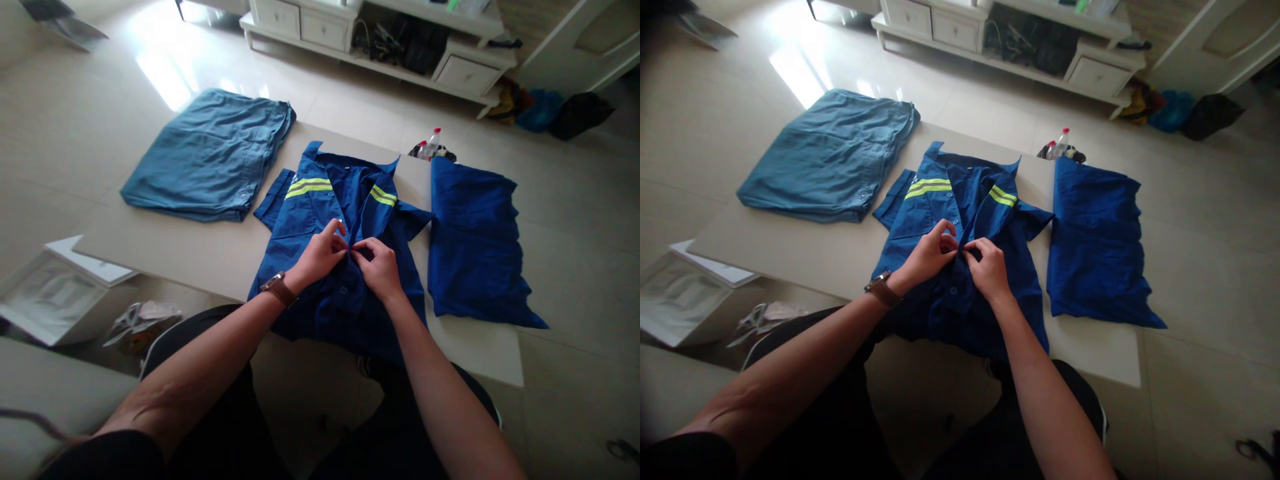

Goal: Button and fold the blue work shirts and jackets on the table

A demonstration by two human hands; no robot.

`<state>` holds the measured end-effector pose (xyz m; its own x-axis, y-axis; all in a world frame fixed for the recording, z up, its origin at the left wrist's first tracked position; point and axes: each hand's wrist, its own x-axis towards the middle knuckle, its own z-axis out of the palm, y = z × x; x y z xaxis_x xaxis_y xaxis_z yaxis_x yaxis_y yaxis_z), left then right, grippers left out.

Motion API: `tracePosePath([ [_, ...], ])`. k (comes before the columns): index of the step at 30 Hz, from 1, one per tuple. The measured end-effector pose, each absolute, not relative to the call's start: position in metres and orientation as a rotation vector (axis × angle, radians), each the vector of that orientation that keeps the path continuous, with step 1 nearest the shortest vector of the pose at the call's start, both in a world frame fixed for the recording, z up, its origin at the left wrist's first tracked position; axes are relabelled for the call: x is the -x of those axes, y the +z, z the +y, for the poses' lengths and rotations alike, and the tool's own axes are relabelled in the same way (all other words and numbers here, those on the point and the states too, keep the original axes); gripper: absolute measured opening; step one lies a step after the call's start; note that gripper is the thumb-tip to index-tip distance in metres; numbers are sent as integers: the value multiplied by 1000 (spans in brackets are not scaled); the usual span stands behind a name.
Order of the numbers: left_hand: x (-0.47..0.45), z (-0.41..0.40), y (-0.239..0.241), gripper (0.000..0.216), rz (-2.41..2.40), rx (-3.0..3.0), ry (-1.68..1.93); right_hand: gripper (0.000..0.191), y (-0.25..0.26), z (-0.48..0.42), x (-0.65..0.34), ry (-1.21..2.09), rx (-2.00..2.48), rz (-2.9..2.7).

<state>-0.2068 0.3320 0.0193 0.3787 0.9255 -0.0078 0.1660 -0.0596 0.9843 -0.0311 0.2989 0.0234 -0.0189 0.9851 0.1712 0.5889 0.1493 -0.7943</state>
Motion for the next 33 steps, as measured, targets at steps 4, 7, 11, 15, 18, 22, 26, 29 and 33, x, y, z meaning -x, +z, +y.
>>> tracePosePath([
  [4,207,332,17,34,1022,-1523,863,8,23,298,32,703,1554,-1647],
  [7,208,334,18,32,1001,-1493,869,8,24,299,31,710,1550,-1664],
  [11,210,336,19,32,983,-1455,860,8,28,298,31,651,1511,-1766],
  [15,212,336,21,29,998,-1500,832,8,27,298,31,664,1503,-1748],
  [18,212,336,21,28,973,-1547,832,7,23,299,31,702,1530,-1678],
  [22,212,337,20,29,929,-1587,859,10,20,300,30,763,1546,-1619],
  [26,212,337,20,28,924,-1654,873,10,19,300,32,728,1530,-1617],
  [29,212,337,20,26,936,-1693,860,11,18,300,33,715,1531,-1610],
  [33,212,336,20,26,948,-1701,864,9,18,299,33,721,1514,-1643],
])
